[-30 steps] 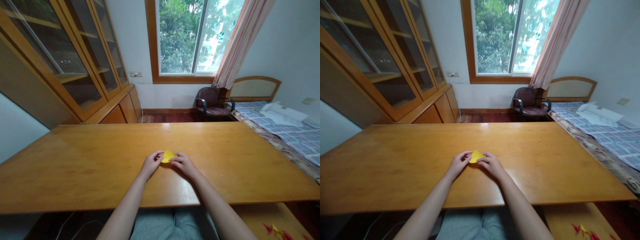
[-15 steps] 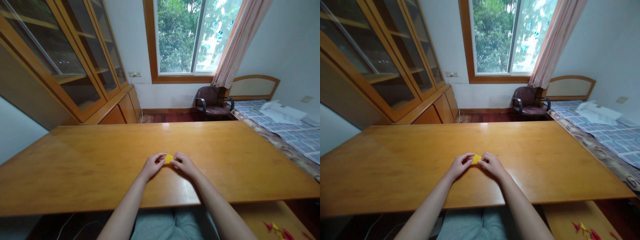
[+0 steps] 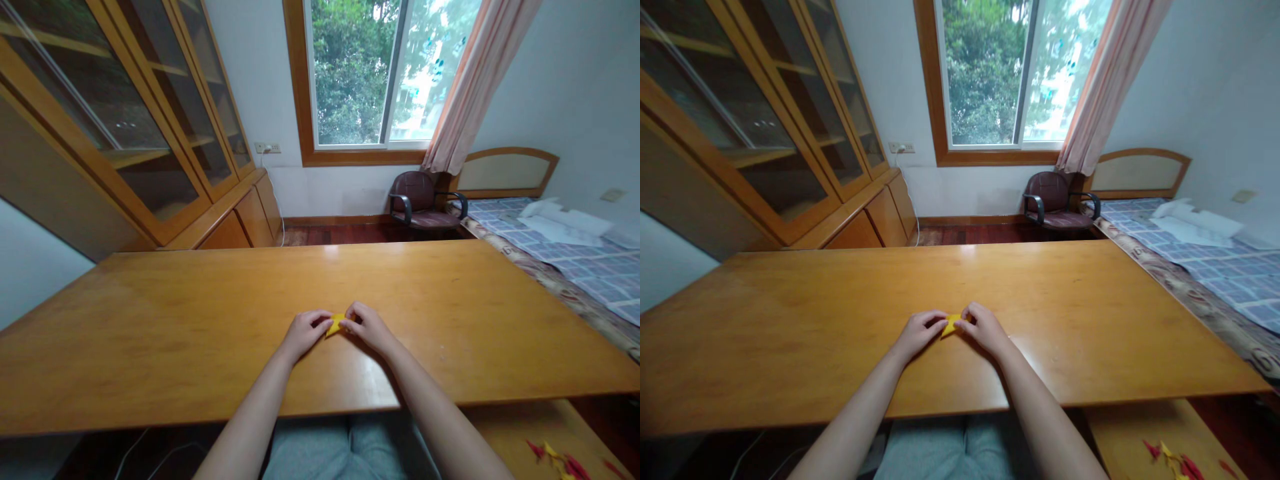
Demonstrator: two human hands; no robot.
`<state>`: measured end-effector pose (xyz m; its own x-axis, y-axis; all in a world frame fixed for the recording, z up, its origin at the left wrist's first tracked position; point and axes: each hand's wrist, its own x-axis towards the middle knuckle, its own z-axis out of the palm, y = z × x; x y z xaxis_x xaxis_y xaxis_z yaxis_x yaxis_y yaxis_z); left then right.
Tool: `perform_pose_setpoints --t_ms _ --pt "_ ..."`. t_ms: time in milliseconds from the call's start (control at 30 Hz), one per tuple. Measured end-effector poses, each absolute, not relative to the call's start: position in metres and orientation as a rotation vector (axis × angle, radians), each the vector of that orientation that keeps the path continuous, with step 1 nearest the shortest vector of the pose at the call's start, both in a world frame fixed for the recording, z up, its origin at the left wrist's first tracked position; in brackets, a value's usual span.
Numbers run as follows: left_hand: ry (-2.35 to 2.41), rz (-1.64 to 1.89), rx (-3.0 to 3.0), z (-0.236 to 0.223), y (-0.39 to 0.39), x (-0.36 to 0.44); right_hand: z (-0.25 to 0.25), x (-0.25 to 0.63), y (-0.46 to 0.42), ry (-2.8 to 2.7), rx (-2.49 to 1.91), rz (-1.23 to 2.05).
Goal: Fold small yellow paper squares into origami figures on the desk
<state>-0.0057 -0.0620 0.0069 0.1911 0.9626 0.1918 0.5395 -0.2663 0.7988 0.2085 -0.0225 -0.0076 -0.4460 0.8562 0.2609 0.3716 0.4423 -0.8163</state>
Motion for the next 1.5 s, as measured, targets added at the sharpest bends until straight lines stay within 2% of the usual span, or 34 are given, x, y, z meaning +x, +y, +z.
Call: perform_pose_setpoints --t_ms 367,1033,1500 --pt "1.385 0.933 1.921 0.0088 -0.0608 -0.0050 -0.0081 0.2099 -0.0232 -2.055 -0.860 0.939" --pt "1.342 0.896 1.961 0.0093 -0.0616 -0.0027 -0.0098 0.2077 -0.0260 -2.114 -1.036 0.864" --pt "1.365 1.195 1.769 0.0039 -0.0558 -0.0115 -0.0030 0.2095 -0.0254 -1.972 -0.989 1.018"
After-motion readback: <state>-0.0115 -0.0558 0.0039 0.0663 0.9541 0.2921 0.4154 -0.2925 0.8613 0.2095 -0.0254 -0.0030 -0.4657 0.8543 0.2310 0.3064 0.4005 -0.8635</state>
